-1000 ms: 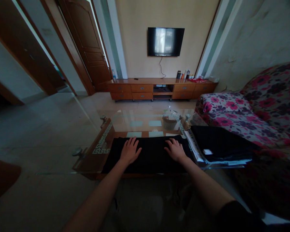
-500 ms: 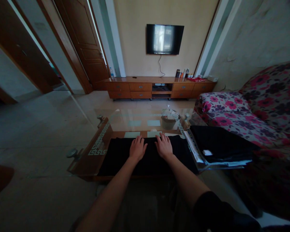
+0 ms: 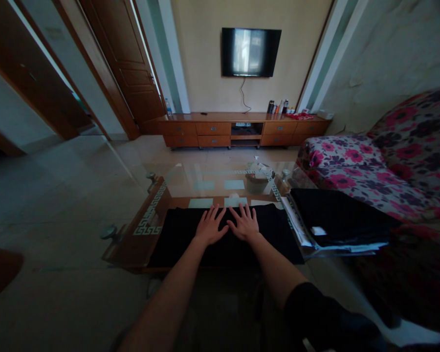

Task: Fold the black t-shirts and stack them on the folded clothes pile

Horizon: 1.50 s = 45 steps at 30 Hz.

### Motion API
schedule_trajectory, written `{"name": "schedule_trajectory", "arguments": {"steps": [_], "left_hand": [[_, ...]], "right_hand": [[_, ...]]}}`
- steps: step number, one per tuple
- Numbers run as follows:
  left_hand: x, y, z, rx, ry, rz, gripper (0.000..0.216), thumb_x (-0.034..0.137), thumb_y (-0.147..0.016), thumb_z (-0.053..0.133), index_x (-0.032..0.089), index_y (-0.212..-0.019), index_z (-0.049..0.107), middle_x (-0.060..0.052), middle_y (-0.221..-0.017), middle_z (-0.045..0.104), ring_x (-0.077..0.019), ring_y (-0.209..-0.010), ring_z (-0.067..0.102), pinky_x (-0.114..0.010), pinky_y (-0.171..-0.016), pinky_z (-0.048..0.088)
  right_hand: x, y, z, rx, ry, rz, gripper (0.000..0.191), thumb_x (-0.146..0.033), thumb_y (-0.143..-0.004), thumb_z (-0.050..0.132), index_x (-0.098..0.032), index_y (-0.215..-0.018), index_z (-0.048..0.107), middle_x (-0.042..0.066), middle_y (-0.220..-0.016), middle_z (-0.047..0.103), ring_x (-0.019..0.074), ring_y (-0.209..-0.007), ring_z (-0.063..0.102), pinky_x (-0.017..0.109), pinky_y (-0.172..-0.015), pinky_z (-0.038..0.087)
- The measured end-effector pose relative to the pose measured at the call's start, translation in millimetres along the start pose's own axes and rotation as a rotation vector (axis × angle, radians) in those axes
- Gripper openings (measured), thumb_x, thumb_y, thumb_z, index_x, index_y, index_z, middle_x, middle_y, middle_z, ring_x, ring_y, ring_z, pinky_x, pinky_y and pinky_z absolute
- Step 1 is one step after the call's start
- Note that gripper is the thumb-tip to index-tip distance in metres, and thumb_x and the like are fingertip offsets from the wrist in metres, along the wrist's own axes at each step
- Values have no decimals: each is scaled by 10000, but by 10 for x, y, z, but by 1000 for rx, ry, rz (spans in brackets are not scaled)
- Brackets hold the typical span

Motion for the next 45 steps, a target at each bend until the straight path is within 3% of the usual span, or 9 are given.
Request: {"name": "schedule_trajectory", "arguments": {"steps": [8, 21, 24, 27, 29, 31, 35, 40, 45], "left_hand": [[2, 159, -75, -16, -4, 41, 847, 725, -931, 374, 253, -1618, 225, -58, -1695, 180, -252, -1566, 113, -457, -1254, 150], [252, 773, -253, -172, -3, 246, 776, 652, -958, 411, 332, -1623, 171, -14, -1693, 189, -256, -1562, 136, -472, -1247, 151], [264, 828, -301, -180, 22, 247, 781, 670, -926, 474, 355, -1604, 249, -18, -1676, 254, -276, -1548, 187, -487, -1239, 175], [232, 721, -398, -145, 71, 207, 567, 597, -988, 404, 340, -1487, 485, -36, -1558, 465, -254, -1444, 392, -444, -1185, 307], [149, 570, -492, -82, 80, 150, 474, 502, -1035, 323, 308, -1370, 597, -53, -1405, 593, -226, -1299, 529, -403, -1108, 402], [-5, 408, -587, 9, 52, 72, 454, 435, -1045, 302, 275, -1328, 619, -73, -1337, 624, -225, -1237, 563, -395, -1085, 423], [-485, 234, -601, 143, -52, -93, 484, 411, -1010, 389, 218, -1427, 541, -108, -1532, 479, -271, -1447, 381, -440, -1217, 255], [-1094, 328, -356, 86, -114, -269, 714, 621, -945, 427, 210, -1529, 416, -131, -1600, 403, -303, -1526, 255, -495, -1236, 173], [-1289, 441, -358, 87, -120, -294, 819, 680, -934, 382, 137, -1547, 380, -161, -1629, 338, -292, -1544, 208, -453, -1241, 174]], "right_hand": [[33, -1, 34, -31, 3, 30, 689, -711, -983, 275, -418, -1603, 210, 18, -1711, 66, 305, -1562, -14, 579, -1199, -56], [57, 1, 43, -37, -1, 50, 651, -683, -997, 256, -429, -1596, 227, 15, -1710, 70, 291, -1565, -4, 549, -1208, -55], [41, 13, 40, -44, 4, 46, 645, -669, -1002, 261, -424, -1598, 227, 11, -1710, 69, 291, -1565, 4, 554, -1207, -55], [22, 14, 32, -42, 9, 40, 649, -663, -998, 291, -417, -1596, 245, 19, -1709, 88, 301, -1563, 24, 564, -1205, -35], [11, 1, 7, -26, 10, 39, 664, -667, -987, 324, -399, -1593, 275, 36, -1703, 132, 310, -1560, 54, 560, -1208, -16], [-3, -28, -45, 15, 11, 31, 656, -645, -995, 322, -361, -1587, 316, 51, -1690, 190, 301, -1555, 98, 532, -1217, -3], [20, -104, -117, 83, 25, 9, 592, -533, -1044, 232, -312, -1582, 343, 35, -1680, 233, 251, -1555, 111, 458, -1232, -8], [338, -139, 13, -25, 27, 83, 685, -650, -1007, 261, -312, -1602, 291, 31, -1704, 122, 263, -1565, 38, 481, -1232, 11], [781, -57, -54, -18, 56, 112, 659, -612, -1028, 222, -304, -1609, 268, 28, -1697, 163, 213, -1564, 73, 425, -1241, 38]]}}
Point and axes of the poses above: each hand's wrist, its own y-axis away from the middle knuckle, its own z-axis out of the palm, x = y × z, the point moved 10 cm from there along -y, towards the middle knuckle
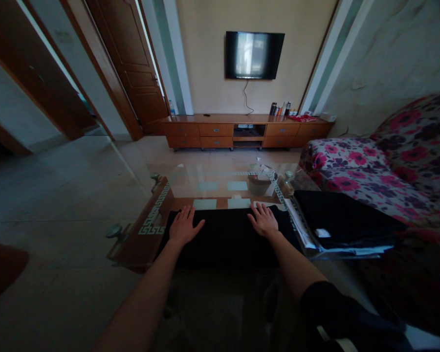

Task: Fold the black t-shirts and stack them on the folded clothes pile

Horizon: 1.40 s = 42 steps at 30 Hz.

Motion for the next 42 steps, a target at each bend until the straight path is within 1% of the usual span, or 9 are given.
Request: {"name": "schedule_trajectory", "arguments": {"steps": [7, 14, 17, 19, 22, 26, 31, 37, 42], "left_hand": [[-353, 64, -43, 51, -50, -179, 798, 605, -976, 314, 66, -1564, 327, -182, -1648, 275, -306, -1520, 272, -454, -1230, 202], [-356, 73, -124, 57, -14, -205, 698, 527, -985, 351, 103, -1537, 397, -157, -1624, 347, -278, -1513, 294, -447, -1230, 215], [-272, 106, -368, 175, -15, -230, 604, 417, -997, 333, 91, -1485, 474, -173, -1593, 398, -294, -1509, 294, -471, -1237, 190], [-95, 123, -497, 202, -23, -168, 555, 354, -991, 333, 115, -1457, 516, -156, -1586, 415, -291, -1515, 277, -480, -1248, 148], [184, 202, -568, 171, -58, -108, 560, 358, -964, 404, 156, -1476, 509, -135, -1630, 341, -326, -1542, 185, -524, -1251, 86], [343, 442, -413, 85, -97, -189, 685, 480, -955, 438, 187, -1572, 373, -155, -1674, 220, -410, -1548, 60, -646, -1207, 40], [393, 555, -79, -88, -8, -183, 624, 591, -978, 337, 387, -1567, 351, -62, -1684, 225, -443, -1538, 64, -771, -1121, 87], [217, 272, -162, -33, -13, -159, 635, 544, -995, 321, 311, -1586, 335, -79, -1684, 225, -351, -1550, 124, -615, -1196, 154], [-107, 214, -74, -19, -77, -210, 718, 555, -986, 326, 209, -1612, 268, -129, -1678, 224, -331, -1549, 152, -515, -1223, 144]], "right_hand": [[596, 71, -45, 78, 46, 80, 725, -593, -1022, 214, -192, -1626, 220, 41, -1698, 137, 245, -1564, 70, 446, -1251, 69], [667, 40, 20, 97, 6, 40, 785, -620, -1007, 236, -145, -1629, 189, 75, -1703, 77, 245, -1565, 72, 418, -1258, 91], [635, 17, -32, 105, 0, 40, 814, -622, -1004, 252, -100, -1625, 177, 105, -1704, 48, 243, -1566, 53, 399, -1259, 80], [595, 21, -98, 117, 0, 61, 801, -604, -1012, 246, -93, -1624, 168, 118, -1703, 37, 245, -1566, 45, 412, -1257, 80], [515, 116, -186, 150, 21, 146, 753, -597, -1017, 248, -158, -1626, 192, 107, -1705, -41, 315, -1560, -11, 565, -1228, 63], [292, 379, -57, 115, 15, 197, 738, -703, -972, 285, -344, -1614, 226, 41, -1704, -114, 443, -1527, -94, 774, -1106, 34], [143, 494, 152, 39, -8, 188, 754, -753, -952, 250, -394, -1613, 192, 61, -1712, 12, 458, -1525, -73, 774, -1101, -12], [301, 229, 29, -20, -15, 120, 714, -725, -972, 241, -397, -1606, 223, 47, -1712, 48, 408, -1543, 18, 691, -1159, 57], [508, 209, -58, 59, 78, 111, 701, -683, -995, 252, -372, -1619, 184, 37, -1714, 1, 332, -1559, -10, 574, -1210, 35]]}}
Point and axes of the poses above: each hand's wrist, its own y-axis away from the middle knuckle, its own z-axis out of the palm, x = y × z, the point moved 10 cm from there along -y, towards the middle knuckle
